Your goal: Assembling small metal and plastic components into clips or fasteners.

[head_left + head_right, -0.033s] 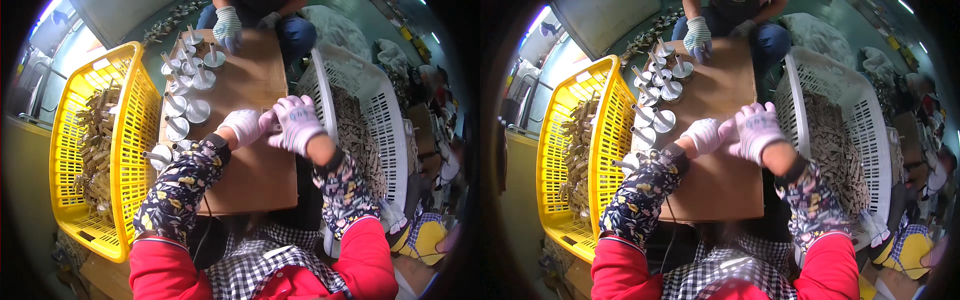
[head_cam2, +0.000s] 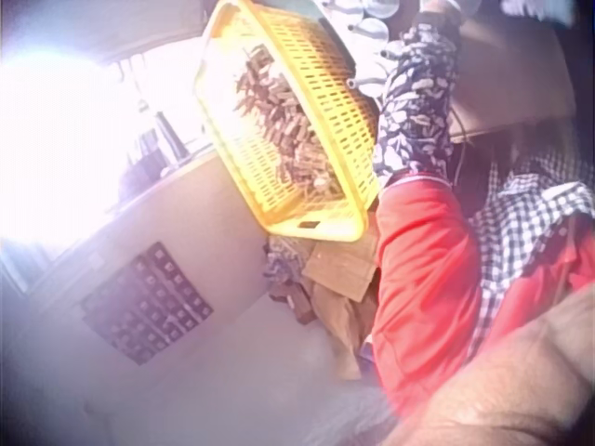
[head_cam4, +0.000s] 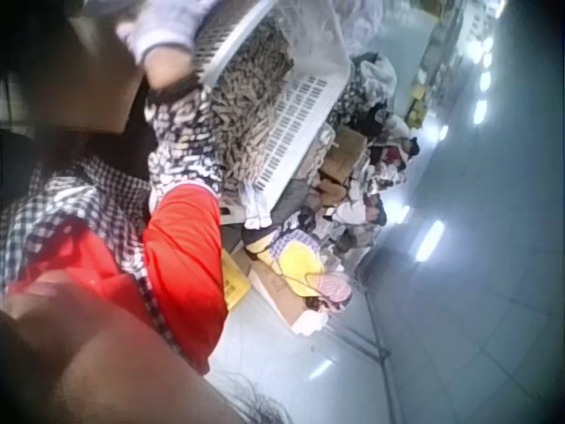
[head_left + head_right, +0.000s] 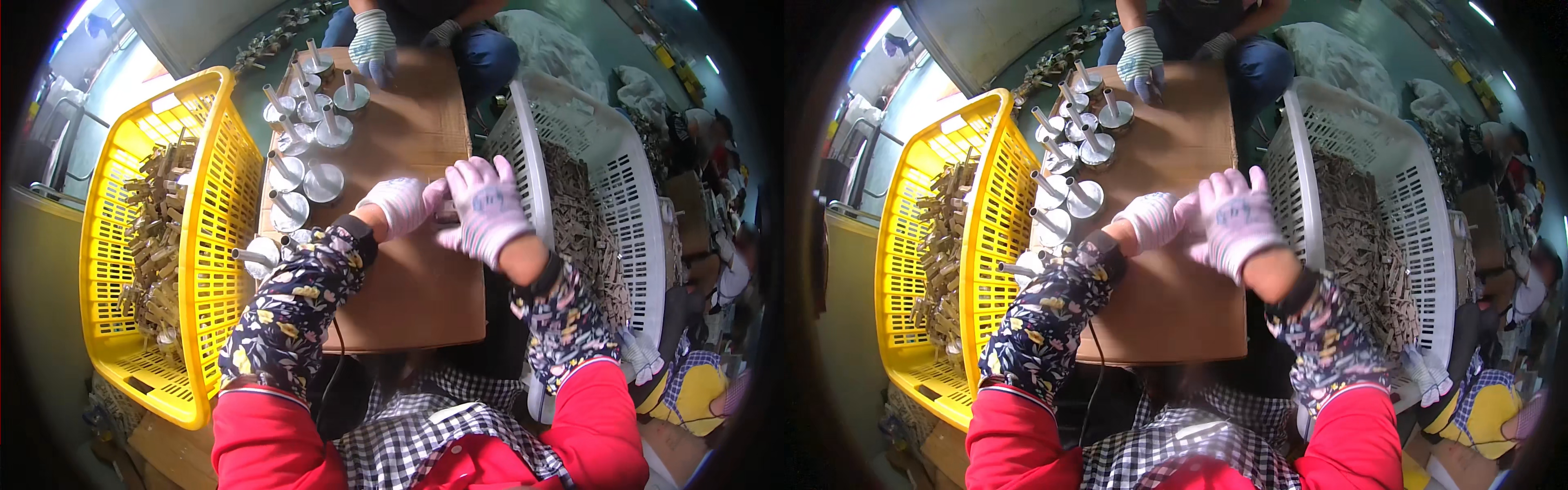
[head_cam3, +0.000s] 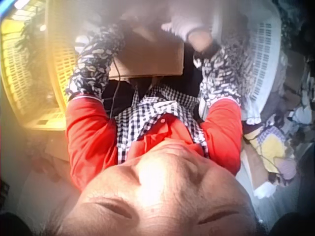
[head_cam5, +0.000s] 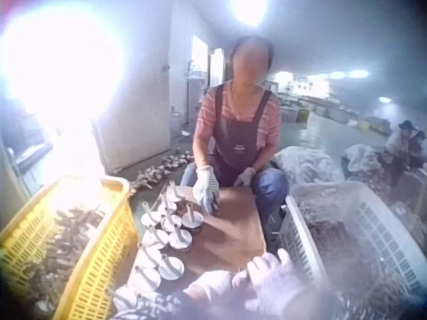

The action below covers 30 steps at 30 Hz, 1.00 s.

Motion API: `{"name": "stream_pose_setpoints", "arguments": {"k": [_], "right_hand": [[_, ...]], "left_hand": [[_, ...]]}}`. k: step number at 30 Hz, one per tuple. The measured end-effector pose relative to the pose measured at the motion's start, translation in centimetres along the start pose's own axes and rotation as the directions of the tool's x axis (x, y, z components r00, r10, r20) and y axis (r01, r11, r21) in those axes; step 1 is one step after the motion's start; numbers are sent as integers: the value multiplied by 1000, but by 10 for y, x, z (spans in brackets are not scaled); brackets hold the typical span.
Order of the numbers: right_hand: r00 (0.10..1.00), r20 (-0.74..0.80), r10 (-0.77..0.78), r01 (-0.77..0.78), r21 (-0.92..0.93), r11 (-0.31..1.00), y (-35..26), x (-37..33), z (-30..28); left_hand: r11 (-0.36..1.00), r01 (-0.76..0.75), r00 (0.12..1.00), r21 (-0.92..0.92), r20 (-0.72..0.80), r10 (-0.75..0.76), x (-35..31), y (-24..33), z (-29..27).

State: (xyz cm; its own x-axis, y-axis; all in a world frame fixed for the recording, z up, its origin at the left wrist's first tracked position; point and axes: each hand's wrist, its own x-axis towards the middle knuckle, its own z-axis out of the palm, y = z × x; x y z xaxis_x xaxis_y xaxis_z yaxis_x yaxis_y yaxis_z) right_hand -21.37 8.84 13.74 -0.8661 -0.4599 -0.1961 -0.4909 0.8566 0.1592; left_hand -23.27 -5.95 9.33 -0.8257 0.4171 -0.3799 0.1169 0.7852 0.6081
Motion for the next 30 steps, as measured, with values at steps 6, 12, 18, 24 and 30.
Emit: {"name": "stream_pose_setpoints", "arguments": {"k": [6, 12, 18, 24, 30], "right_hand": [[974, -226, -7, -23, -131, 991, 0, 21, 43], [999, 53, 8, -7, -29, 1000, 34, 46, 31], [903, 418, -101, 0, 233, 972, 34, 76, -25], [989, -147, -13, 2, -76, 997, 16, 92, 51], [925, 371, -85, 43, 119, 992, 60, 135, -5]], "left_hand": [[856, -139, 981, -497, 48, 187, 106, -95, 46], [998, -61, 963, -21, -264, 54, 54, -15, 17], [998, -35, 984, 52, -174, 44, 43, -7, -9], [932, 113, 990, -346, -37, -134, 110, -56, -12], [996, 19, 932, -85, -360, -48, 105, -16, -19]]}}
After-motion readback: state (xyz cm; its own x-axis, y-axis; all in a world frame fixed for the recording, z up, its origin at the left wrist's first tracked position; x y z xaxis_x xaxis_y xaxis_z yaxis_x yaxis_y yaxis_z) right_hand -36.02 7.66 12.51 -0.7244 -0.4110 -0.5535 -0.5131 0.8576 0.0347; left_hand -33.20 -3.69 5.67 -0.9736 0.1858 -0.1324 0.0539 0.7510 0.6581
